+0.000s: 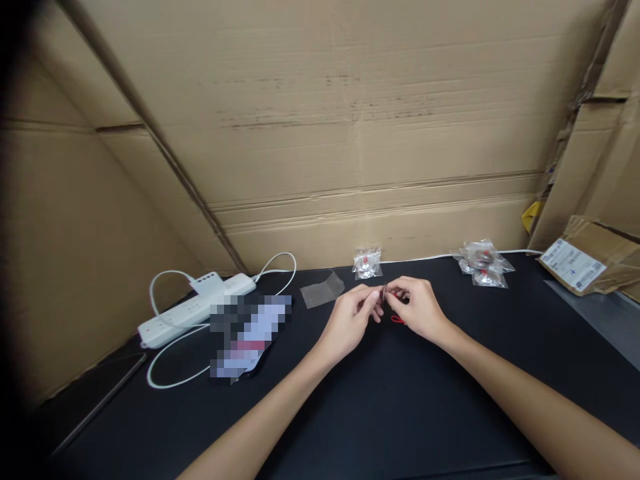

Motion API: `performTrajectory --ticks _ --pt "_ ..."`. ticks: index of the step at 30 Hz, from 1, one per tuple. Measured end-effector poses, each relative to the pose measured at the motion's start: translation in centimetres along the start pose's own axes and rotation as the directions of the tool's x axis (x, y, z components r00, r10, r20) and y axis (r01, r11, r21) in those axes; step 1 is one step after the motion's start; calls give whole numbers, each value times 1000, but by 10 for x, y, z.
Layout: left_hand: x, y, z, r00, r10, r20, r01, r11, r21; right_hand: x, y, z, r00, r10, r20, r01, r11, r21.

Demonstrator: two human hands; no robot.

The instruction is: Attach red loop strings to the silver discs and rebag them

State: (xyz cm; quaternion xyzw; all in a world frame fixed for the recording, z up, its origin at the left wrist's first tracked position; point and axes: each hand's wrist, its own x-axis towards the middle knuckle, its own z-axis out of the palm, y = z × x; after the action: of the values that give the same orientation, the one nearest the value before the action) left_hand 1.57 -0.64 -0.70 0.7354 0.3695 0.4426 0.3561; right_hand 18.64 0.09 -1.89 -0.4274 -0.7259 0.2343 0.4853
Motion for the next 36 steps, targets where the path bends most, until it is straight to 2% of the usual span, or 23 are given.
performTrajectory --ticks 7,11,17,24,30,36 --pt "3 1 2 986 -151 -73 137 977 -162 -2 0 6 993 83 79 -98 972 213" --pt "4 3 0 981 -180 -79 161 966 -204 -2 5 10 986 135 98 -159 940 302" --pt "4 1 0 987 -148 -70 130 970 -207 -2 4 11 975 183 127 -218 906 363" --pt "6 -7 -3 993 -101 -54 84 965 -247 -1 -1 9 985 109 136 -157 897 413" --pt "6 -9 -2 993 -102 -59 85 968 -238 -1 2 9 984 108 140 -157 900 406" --pt "4 -6 -1 996 -84 -18 76 958 -276 -1 1 11 981 129 147 -185 859 477"
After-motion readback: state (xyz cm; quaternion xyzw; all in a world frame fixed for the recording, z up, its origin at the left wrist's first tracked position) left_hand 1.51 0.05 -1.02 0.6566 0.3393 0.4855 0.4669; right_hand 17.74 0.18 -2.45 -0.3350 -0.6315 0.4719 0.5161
